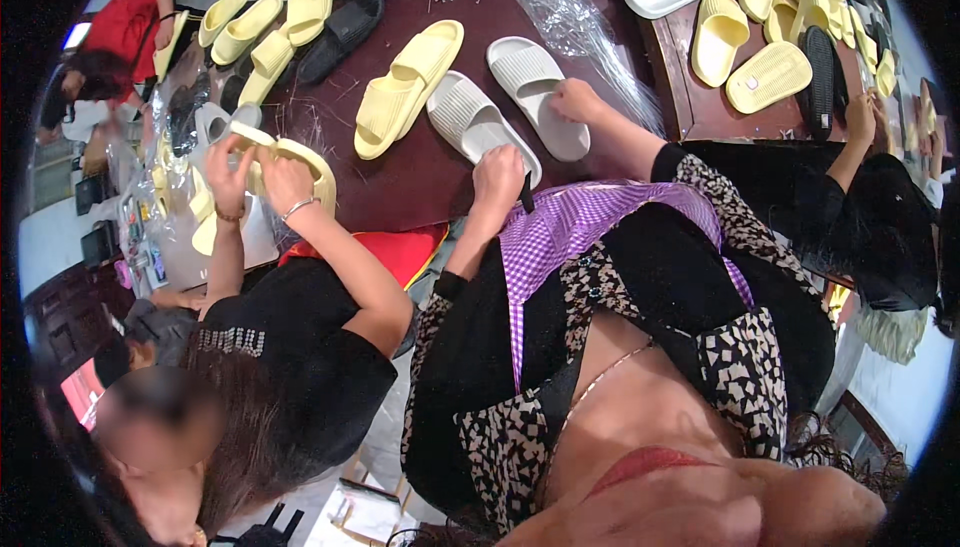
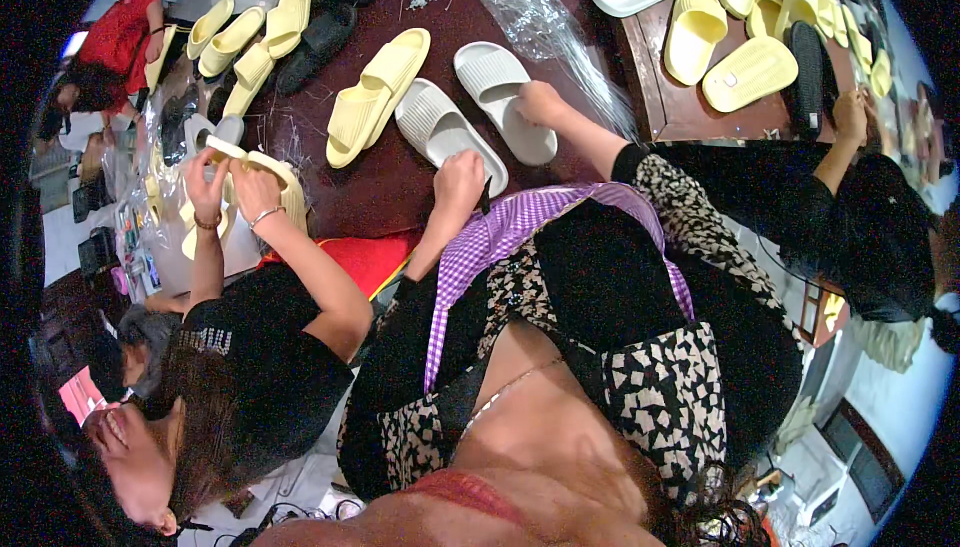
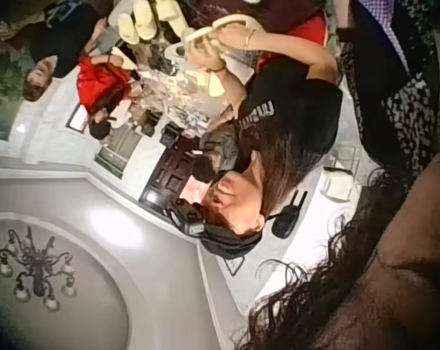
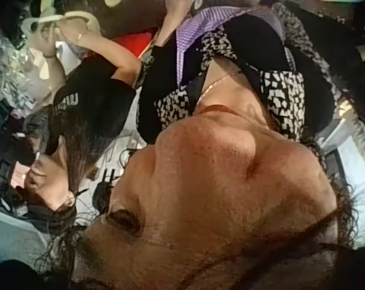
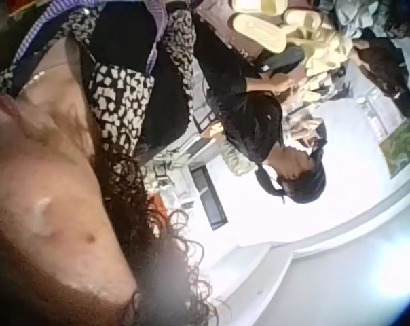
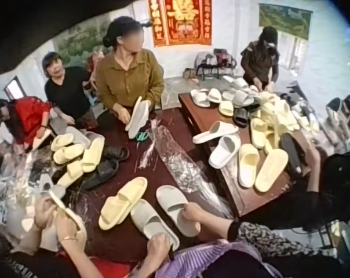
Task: The person pairs slippers by threading and fastening plastic ties through them by hand, then placing the fastened pairs on the table.
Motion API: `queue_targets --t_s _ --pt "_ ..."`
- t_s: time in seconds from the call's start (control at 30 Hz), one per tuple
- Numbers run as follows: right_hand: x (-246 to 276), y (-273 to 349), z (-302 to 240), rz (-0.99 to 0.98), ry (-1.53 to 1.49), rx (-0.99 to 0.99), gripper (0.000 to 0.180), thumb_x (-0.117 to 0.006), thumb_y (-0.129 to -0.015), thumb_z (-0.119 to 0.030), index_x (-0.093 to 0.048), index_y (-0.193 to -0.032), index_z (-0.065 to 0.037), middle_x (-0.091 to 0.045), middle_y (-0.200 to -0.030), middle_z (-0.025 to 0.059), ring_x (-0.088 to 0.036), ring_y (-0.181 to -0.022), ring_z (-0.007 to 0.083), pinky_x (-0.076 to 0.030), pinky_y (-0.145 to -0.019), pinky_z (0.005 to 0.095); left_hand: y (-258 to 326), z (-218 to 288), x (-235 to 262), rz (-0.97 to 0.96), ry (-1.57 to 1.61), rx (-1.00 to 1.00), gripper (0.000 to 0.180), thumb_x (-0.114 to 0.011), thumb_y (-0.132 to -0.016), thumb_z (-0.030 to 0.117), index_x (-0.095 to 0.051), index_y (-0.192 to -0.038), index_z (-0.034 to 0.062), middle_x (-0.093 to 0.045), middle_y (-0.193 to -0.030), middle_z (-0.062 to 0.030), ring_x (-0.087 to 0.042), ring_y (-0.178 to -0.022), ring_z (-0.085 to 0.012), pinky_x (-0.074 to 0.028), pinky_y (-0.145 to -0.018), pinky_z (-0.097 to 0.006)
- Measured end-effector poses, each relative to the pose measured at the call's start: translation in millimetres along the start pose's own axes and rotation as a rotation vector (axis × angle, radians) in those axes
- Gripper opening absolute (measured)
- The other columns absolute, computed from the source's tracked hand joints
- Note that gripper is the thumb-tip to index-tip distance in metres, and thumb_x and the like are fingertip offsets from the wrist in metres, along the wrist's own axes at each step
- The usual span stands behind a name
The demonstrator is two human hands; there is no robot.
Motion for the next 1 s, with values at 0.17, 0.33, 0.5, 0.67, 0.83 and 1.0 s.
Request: queue_targets --t_s 0.17,0.33,0.5,0.67,0.83,1.0 --pt "11 0 -38 0.196 0.003 0.307 0.028 -0.057 -0.077 -0.025 -0.064 -0.083 0.001 -0.062 -0.085 0.0244 -0.060 -0.083 0.0385 -0.048 -0.074 0.0436 -22 -9 0 0.111 -0.093 -0.018 0.019 -0.051 -0.083 0.013 -0.054 -0.069 -0.0002 -0.060 -0.069 -0.0215 -0.059 -0.066 -0.0386 -0.048 -0.061 -0.047" --pt "31 3 -37 0.233 0.055 0.328 0.025 -0.055 -0.080 -0.024 -0.064 -0.085 -0.001 -0.062 -0.084 0.0229 -0.061 -0.081 0.0380 -0.047 -0.073 0.0448 -30 -31 -4 0.121 -0.160 0.069 0.020 -0.051 -0.084 0.014 -0.054 -0.070 0.0004 -0.058 -0.064 -0.0227 -0.059 -0.062 -0.0391 -0.048 -0.057 -0.049" --pt "81 -10 -55 0.318 -0.038 0.308 0.023 -0.056 -0.079 -0.023 -0.064 -0.083 -0.002 -0.063 -0.082 0.0207 -0.061 -0.080 0.0370 -0.048 -0.072 0.0438 -42 -17 2 0.166 -0.121 -0.007 0.015 -0.052 -0.083 0.013 -0.054 -0.077 -0.0005 -0.058 -0.066 -0.0236 -0.059 -0.063 -0.0402 -0.046 -0.057 -0.050" --pt "59 -27 -110 0.271 0.676 0.475 0.025 -0.059 -0.072 -0.023 -0.066 -0.084 -0.003 -0.064 -0.088 0.0170 -0.064 -0.082 0.0273 -0.052 -0.069 0.0396 -30 -28 -17 0.162 -0.138 -0.030 0.012 -0.049 -0.083 0.014 -0.054 -0.088 0.0042 -0.058 -0.082 -0.0200 -0.057 -0.076 -0.0394 -0.045 -0.067 -0.052" --pt "25 -43 -124 0.255 0.402 0.283 0.020 -0.056 -0.070 -0.016 -0.067 -0.074 0.000 -0.064 -0.083 0.0191 -0.063 -0.080 0.0360 -0.052 -0.069 0.0420 -13 -38 0 0.229 -0.125 -0.049 0.011 -0.049 -0.083 0.013 -0.054 -0.087 0.0040 -0.056 -0.084 -0.0197 -0.055 -0.077 -0.0398 -0.044 -0.068 -0.051" --pt "32 -54 -110 0.470 0.389 0.505 0.018 -0.058 -0.063 -0.008 -0.066 -0.078 -0.001 -0.063 -0.088 0.0161 -0.062 -0.084 0.0327 -0.049 -0.077 0.0419 -21 -26 -10 0.226 -0.068 -0.135 0.010 -0.050 -0.082 0.011 -0.053 -0.087 0.0038 -0.055 -0.085 -0.0194 -0.054 -0.078 -0.0401 -0.043 -0.069 -0.050"
Point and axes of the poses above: each hand's wrist, its own y-axis away from the middle knuckle, its own x-axis out of the back of the hand, z = x × y, the point moved 8 cm from there along -y, towards the middle knuckle
